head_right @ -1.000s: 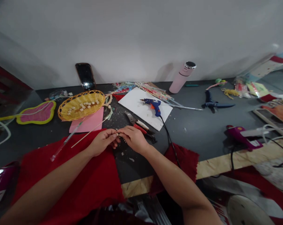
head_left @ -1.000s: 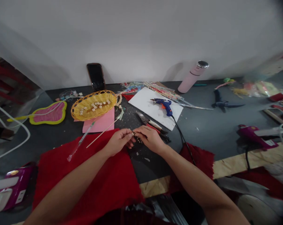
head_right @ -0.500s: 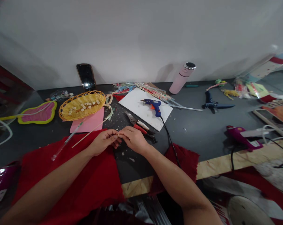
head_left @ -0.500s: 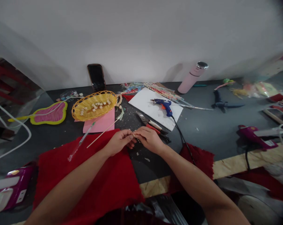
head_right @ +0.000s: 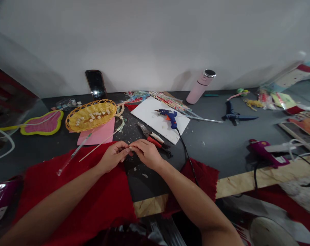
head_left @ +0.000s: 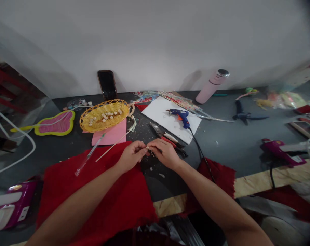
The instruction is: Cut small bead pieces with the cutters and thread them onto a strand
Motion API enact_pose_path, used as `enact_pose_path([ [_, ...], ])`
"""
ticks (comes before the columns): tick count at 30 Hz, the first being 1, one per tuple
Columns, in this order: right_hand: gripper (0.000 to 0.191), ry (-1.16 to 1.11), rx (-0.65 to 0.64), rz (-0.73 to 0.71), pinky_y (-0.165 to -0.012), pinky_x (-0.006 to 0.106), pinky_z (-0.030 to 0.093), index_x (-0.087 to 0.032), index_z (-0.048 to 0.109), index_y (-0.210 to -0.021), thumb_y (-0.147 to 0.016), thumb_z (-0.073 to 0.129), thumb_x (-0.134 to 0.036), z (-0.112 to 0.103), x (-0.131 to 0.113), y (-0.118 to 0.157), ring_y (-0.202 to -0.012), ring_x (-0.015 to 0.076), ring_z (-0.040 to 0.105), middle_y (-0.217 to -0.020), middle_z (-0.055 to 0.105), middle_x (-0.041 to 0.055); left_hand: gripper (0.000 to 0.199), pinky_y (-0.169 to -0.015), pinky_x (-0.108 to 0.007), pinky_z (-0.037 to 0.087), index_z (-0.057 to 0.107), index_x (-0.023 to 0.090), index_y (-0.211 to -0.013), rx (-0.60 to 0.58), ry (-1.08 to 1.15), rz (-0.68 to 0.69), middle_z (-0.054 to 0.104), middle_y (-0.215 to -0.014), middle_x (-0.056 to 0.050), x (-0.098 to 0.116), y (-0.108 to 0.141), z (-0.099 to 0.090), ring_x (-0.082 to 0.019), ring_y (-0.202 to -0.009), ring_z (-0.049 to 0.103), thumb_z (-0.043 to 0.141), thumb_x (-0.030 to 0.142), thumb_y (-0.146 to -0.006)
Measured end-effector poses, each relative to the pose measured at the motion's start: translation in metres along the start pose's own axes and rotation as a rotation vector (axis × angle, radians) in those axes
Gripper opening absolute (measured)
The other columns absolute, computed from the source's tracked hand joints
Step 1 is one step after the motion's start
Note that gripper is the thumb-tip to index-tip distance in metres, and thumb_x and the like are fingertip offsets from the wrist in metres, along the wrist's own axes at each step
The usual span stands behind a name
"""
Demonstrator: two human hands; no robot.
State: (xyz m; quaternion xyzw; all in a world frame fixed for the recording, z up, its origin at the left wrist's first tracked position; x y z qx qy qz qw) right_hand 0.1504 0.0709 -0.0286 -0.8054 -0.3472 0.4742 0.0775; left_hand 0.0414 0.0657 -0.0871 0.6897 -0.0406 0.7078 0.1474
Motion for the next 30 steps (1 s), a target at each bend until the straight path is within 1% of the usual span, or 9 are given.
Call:
enact_pose_path([
  [4,0.016,-0.018,0.0,0.006,-0.076,0.029,0.051,-0.021,0.063,-0.096,-0.091,0.048,-0.02,0.001,0.001,0.001,-0.083,0.0152,0.061,-0.088,0.066,0.0049,0.023,-0.043,-0.018,0.03,0.055,0.016,-0.079,-0.007,-0.019,-0.009,0.064,-0.07,0.0,0.0,0.0,-0.001,-0.004,-0.044,0.04,0.059,0.039,-0.079],
  [10,0.015,-0.012,-0.001,0.059,-0.078,0.029,0.05,-0.022,0.062,-0.099,-0.09,0.05,-0.024,0.001,0.008,0.003,-0.085,0.0153,0.062,-0.09,0.066,0.0043,0.023,-0.043,-0.018,0.028,0.058,0.016,-0.082,-0.027,-0.01,-0.031,0.061,-0.064,0.002,-0.002,0.0,0.0,-0.004,-0.043,0.038,0.058,0.039,-0.08],
  [16,0.009,-0.031,-0.025,0.107,-0.073,0.026,0.048,-0.02,0.062,-0.089,-0.088,0.053,-0.023,0.004,0.01,0.002,-0.077,0.0141,0.061,-0.082,0.065,0.0023,0.024,-0.043,-0.018,0.03,0.058,0.016,-0.086,-0.005,-0.009,-0.028,0.062,-0.065,0.001,-0.003,0.0,-0.003,-0.005,-0.044,0.04,0.058,0.04,-0.08],
  [21,0.011,-0.082,-0.038,0.166,-0.07,0.025,0.046,-0.019,0.062,-0.089,-0.088,0.052,-0.025,0.007,0.016,0.004,-0.075,0.0134,0.06,-0.081,0.064,0.002,0.022,-0.045,-0.017,0.032,0.057,0.016,-0.084,-0.006,-0.004,-0.005,0.062,-0.066,0.001,-0.003,0.0,-0.003,-0.004,-0.045,0.041,0.058,0.038,-0.081],
  [30,0.012,-0.075,-0.033,0.161,-0.069,0.026,0.046,-0.02,0.062,-0.089,-0.088,0.051,-0.025,0.005,0.013,0.003,-0.074,0.0142,0.059,-0.081,0.065,0.0028,0.025,-0.041,-0.016,0.032,0.058,0.016,-0.087,0.013,0.023,-0.038,0.062,-0.069,0.0,-0.007,-0.001,-0.004,-0.005,-0.046,0.046,0.061,0.039,-0.078],
])
Point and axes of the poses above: each hand's wrist, its own y-axis away from the middle knuckle, its own z-axis out of the palm, x = y × z, the point moved 9 cm from there along -y, towards the middle knuckle
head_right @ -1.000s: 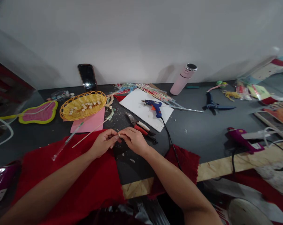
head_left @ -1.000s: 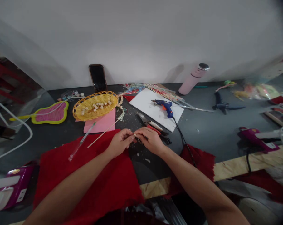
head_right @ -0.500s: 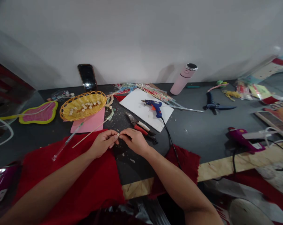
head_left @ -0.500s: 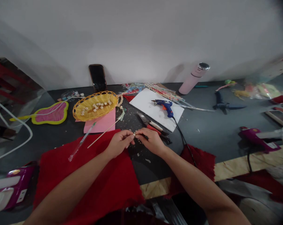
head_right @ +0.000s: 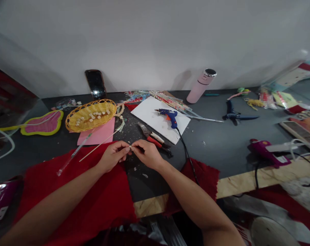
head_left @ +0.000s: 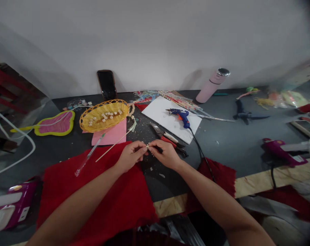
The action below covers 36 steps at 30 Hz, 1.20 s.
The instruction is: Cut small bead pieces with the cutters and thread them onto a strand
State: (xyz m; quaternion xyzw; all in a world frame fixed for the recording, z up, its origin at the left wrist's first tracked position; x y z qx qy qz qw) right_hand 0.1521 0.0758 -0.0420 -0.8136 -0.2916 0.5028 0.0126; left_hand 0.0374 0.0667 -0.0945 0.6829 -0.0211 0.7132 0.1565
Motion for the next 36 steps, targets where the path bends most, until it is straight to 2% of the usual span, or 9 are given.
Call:
enact_pose_path([
  [10,0.011,-0.004,0.001,0.004,-0.07,0.025,0.045,-0.02,0.061,-0.089,-0.088,0.051,-0.023,0.0002,0.001,0.0002,-0.075,0.0135,0.059,-0.081,0.064,0.0021,0.024,-0.045,-0.018,0.046,0.061,0.016,-0.086,0.008,0.026,-0.022,0.062,-0.072,0.0,-0.0006,0.0001,-0.0001,-0.009,-0.055,0.056,0.062,0.038,-0.077],
  [17,0.011,0.002,0.005,0.01,-0.07,0.026,0.046,-0.02,0.061,-0.089,-0.088,0.052,-0.025,-0.0008,0.0003,0.0002,-0.076,0.0142,0.059,-0.082,0.064,0.0027,0.023,-0.043,-0.017,0.046,0.058,0.015,-0.085,0.007,0.081,-0.06,0.063,-0.069,0.0,-0.0034,0.0002,0.0008,-0.008,-0.052,0.056,0.064,0.036,-0.075],
  [36,0.017,-0.075,-0.021,0.093,-0.069,0.026,0.046,-0.019,0.062,-0.087,-0.089,0.05,-0.03,0.0055,0.0071,-0.0004,-0.074,0.0137,0.059,-0.082,0.065,0.0026,0.024,-0.049,-0.02,0.049,0.056,0.015,-0.082,0.003,0.101,-0.031,0.063,-0.073,0.0,-0.0004,0.0003,-0.0005,-0.008,-0.056,0.058,0.066,0.036,-0.074],
])
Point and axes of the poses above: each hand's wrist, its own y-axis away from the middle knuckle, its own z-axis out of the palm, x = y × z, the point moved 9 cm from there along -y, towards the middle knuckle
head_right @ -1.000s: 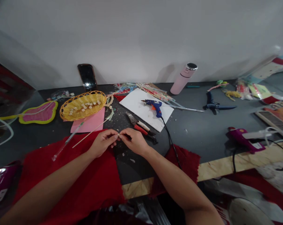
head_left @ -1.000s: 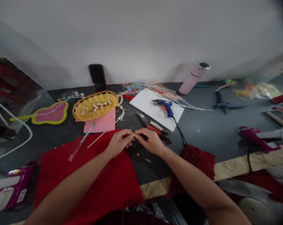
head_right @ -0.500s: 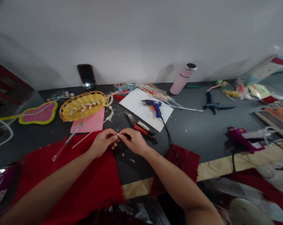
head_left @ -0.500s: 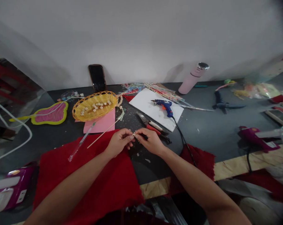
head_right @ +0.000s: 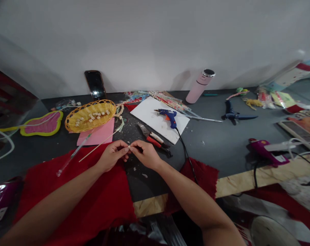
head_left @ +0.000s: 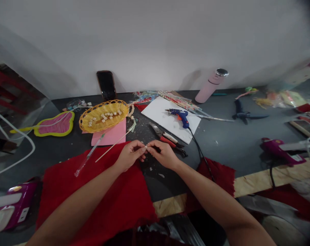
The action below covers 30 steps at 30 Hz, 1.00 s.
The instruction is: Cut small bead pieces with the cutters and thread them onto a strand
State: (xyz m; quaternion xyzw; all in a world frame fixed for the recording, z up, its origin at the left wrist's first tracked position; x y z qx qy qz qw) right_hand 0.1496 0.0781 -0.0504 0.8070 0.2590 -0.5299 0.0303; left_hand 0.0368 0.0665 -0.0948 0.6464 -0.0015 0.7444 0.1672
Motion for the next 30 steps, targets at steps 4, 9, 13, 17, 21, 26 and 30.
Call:
enact_pose_path([
  [4,0.016,-0.012,0.006,0.007,-0.069,0.025,0.046,-0.019,0.062,-0.087,-0.089,0.05,-0.029,-0.001,0.0004,0.0003,-0.073,0.0134,0.058,-0.081,0.065,0.0022,0.023,-0.049,-0.019,0.049,0.056,0.015,-0.082,-0.001,-0.014,0.002,0.062,-0.073,0.0,0.0009,0.0007,0.0009,-0.008,-0.056,0.057,0.065,0.035,-0.075],
  [9,0.015,0.001,0.012,0.009,-0.068,0.026,0.046,-0.019,0.062,-0.087,-0.089,0.05,-0.029,-0.0014,0.0007,0.0003,-0.073,0.0136,0.058,-0.081,0.064,0.0021,0.022,-0.049,-0.02,0.049,0.058,0.016,-0.082,0.012,-0.042,0.024,0.062,-0.074,0.0,0.0022,0.0007,0.0007,-0.009,-0.057,0.058,0.064,0.035,-0.075],
  [13,0.015,-0.014,0.011,0.006,-0.068,0.025,0.045,-0.02,0.062,-0.088,-0.089,0.05,-0.029,-0.0008,0.0011,0.0005,-0.073,0.0132,0.058,-0.081,0.064,0.0017,0.022,-0.045,-0.02,0.05,0.059,0.016,-0.083,0.019,-0.047,0.047,0.06,-0.074,0.0,0.0037,0.0009,0.0014,-0.01,-0.058,0.058,0.064,0.035,-0.075],
  [17,0.015,-0.013,0.013,-0.004,-0.067,0.024,0.044,-0.019,0.061,-0.088,-0.089,0.05,-0.029,-0.0014,0.0009,0.001,-0.072,0.0128,0.057,-0.081,0.063,0.0014,0.023,-0.042,-0.019,0.05,0.06,0.016,-0.083,0.032,-0.043,0.057,0.058,-0.074,0.0,0.0032,0.0009,0.0003,-0.013,-0.064,0.06,0.065,0.036,-0.074],
  [21,0.015,-0.009,0.012,-0.017,-0.067,0.024,0.044,-0.019,0.062,-0.088,-0.089,0.05,-0.028,-0.0018,0.0,0.0009,-0.073,0.0129,0.057,-0.082,0.064,0.0018,0.022,-0.048,-0.021,0.053,0.061,0.016,-0.082,0.048,-0.036,0.064,0.059,-0.075,0.0,0.0025,0.0008,-0.0012,-0.013,-0.066,0.061,0.066,0.035,-0.074],
  [26,0.015,0.0,0.004,-0.014,-0.068,0.025,0.046,-0.019,0.062,-0.089,-0.089,0.05,-0.029,-0.0011,0.0003,0.0009,-0.074,0.0137,0.058,-0.082,0.064,0.0024,0.019,-0.059,-0.026,0.056,0.063,0.015,-0.081,0.058,-0.025,0.059,0.062,-0.073,0.0,0.0034,0.0015,-0.001,-0.012,-0.066,0.062,0.066,0.032,-0.074],
  [30,0.015,0.001,0.007,-0.018,-0.068,0.026,0.046,-0.019,0.062,-0.089,-0.089,0.05,-0.028,-0.0012,0.0,0.001,-0.074,0.0136,0.058,-0.082,0.064,0.0025,0.018,-0.062,-0.028,0.056,0.064,0.016,-0.081,0.062,-0.003,0.05,0.063,-0.072,0.0,0.0032,0.002,-0.0007,-0.013,-0.066,0.063,0.067,0.032,-0.073],
])
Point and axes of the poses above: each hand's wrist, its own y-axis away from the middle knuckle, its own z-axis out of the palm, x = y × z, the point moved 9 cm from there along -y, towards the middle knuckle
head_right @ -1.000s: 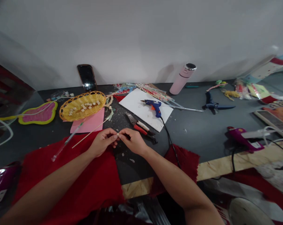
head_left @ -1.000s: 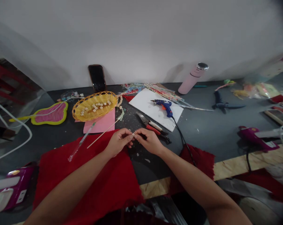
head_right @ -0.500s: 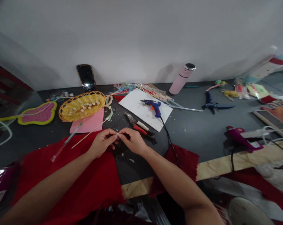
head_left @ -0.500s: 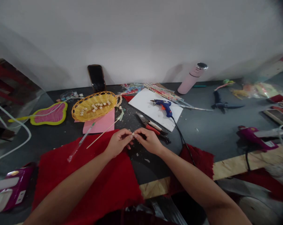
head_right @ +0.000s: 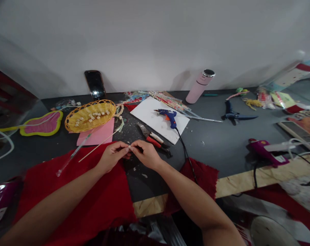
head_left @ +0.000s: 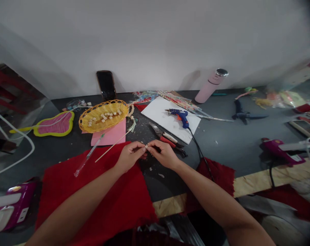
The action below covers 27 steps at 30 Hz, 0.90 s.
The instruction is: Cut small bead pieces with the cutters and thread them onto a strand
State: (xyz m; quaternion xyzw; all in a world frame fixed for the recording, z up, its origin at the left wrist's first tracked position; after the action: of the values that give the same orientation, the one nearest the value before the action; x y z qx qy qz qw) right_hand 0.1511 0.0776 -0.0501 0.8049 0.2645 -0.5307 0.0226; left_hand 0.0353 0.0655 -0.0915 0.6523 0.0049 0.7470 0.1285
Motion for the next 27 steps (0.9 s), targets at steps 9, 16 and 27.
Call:
enact_pose_path([
  [9,0.015,-0.001,0.001,-0.012,-0.069,0.025,0.046,-0.02,0.061,-0.088,-0.089,0.05,-0.028,-0.0001,-0.0013,-0.0004,-0.074,0.0137,0.058,-0.081,0.064,0.0022,0.02,-0.062,-0.028,0.056,0.064,0.016,-0.08,0.01,-0.016,-0.003,0.063,-0.072,0.0,0.0005,0.0002,-0.0003,-0.014,-0.066,0.063,0.067,0.034,-0.073],
  [16,0.016,0.006,0.006,-0.013,-0.069,0.026,0.046,-0.02,0.062,-0.089,-0.089,0.049,-0.029,-0.0001,-0.0015,-0.0001,-0.074,0.0141,0.059,-0.082,0.064,0.0028,0.019,-0.063,-0.028,0.056,0.063,0.016,-0.081,0.005,-0.019,0.002,0.063,-0.072,0.0,-0.0012,-0.0003,-0.0003,-0.014,-0.066,0.064,0.066,0.034,-0.073],
  [27,0.014,-0.012,0.006,-0.012,-0.069,0.026,0.046,-0.02,0.061,-0.088,-0.089,0.05,-0.027,0.0003,-0.0007,-0.0004,-0.075,0.0139,0.058,-0.082,0.064,0.0022,0.018,-0.064,-0.028,0.056,0.064,0.016,-0.082,-0.003,-0.017,0.011,0.063,-0.075,0.0,-0.001,-0.0001,0.0003,-0.014,-0.068,0.064,0.065,0.033,-0.075],
])
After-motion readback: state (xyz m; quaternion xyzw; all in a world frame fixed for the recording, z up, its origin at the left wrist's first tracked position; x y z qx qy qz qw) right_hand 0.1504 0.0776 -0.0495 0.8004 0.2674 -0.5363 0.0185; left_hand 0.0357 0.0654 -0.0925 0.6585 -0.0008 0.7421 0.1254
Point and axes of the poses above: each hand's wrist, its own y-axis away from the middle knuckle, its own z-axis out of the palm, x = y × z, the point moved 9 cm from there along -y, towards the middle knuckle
